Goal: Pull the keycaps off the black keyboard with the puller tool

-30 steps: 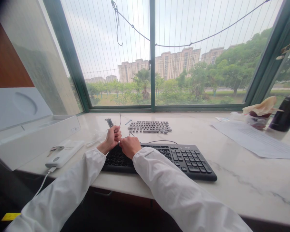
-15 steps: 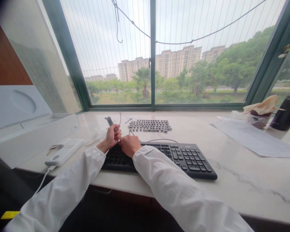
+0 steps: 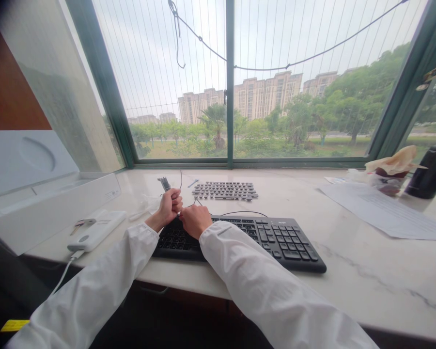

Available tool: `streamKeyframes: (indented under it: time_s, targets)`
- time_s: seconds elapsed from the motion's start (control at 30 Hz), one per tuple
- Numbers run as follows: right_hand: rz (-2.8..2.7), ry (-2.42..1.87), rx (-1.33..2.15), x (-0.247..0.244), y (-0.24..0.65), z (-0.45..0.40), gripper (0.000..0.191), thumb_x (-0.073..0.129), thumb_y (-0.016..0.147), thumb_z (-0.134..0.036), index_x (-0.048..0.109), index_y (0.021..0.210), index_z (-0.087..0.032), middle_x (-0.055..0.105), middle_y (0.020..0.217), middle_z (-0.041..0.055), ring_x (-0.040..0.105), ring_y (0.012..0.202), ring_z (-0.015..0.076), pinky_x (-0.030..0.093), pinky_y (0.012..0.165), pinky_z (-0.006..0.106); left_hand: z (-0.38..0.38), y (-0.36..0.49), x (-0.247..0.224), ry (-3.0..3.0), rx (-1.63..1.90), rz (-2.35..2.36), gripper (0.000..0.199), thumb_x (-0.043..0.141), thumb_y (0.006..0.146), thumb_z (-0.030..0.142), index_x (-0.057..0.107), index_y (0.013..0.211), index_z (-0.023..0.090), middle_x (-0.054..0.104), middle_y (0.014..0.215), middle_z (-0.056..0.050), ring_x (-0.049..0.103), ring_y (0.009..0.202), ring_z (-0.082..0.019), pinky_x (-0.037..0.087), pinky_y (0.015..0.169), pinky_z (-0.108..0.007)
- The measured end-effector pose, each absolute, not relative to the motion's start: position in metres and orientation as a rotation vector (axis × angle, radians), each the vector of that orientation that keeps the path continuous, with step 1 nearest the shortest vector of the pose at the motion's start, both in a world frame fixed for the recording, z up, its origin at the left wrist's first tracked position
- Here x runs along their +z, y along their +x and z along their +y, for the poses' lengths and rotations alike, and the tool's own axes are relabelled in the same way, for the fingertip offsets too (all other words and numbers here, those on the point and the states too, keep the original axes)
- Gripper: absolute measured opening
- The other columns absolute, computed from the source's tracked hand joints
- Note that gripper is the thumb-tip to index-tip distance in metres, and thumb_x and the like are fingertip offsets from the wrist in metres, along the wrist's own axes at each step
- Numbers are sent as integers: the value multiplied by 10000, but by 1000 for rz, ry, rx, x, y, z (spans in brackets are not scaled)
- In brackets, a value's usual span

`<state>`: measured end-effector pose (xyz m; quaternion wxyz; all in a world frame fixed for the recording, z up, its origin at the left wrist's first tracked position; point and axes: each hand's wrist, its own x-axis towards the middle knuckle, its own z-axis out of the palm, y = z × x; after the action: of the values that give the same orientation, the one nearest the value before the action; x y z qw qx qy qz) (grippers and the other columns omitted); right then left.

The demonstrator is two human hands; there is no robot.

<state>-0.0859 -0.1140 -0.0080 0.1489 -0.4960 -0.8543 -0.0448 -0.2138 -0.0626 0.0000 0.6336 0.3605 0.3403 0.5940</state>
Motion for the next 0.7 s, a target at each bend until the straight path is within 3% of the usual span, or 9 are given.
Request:
streamKeyframes:
  time_s: [0.7]
  targets:
    - [-2422, -1432, -95, -8, -85, -114, 301, 438, 906, -369, 691, 1026, -259, 702, 928, 81, 647, 871, 208, 428, 748, 305, -65, -210, -1, 864, 1388, 786, 384, 574, 677, 254, 206, 574, 215, 169, 415, 98, 140, 327, -40, 85, 332, -211]
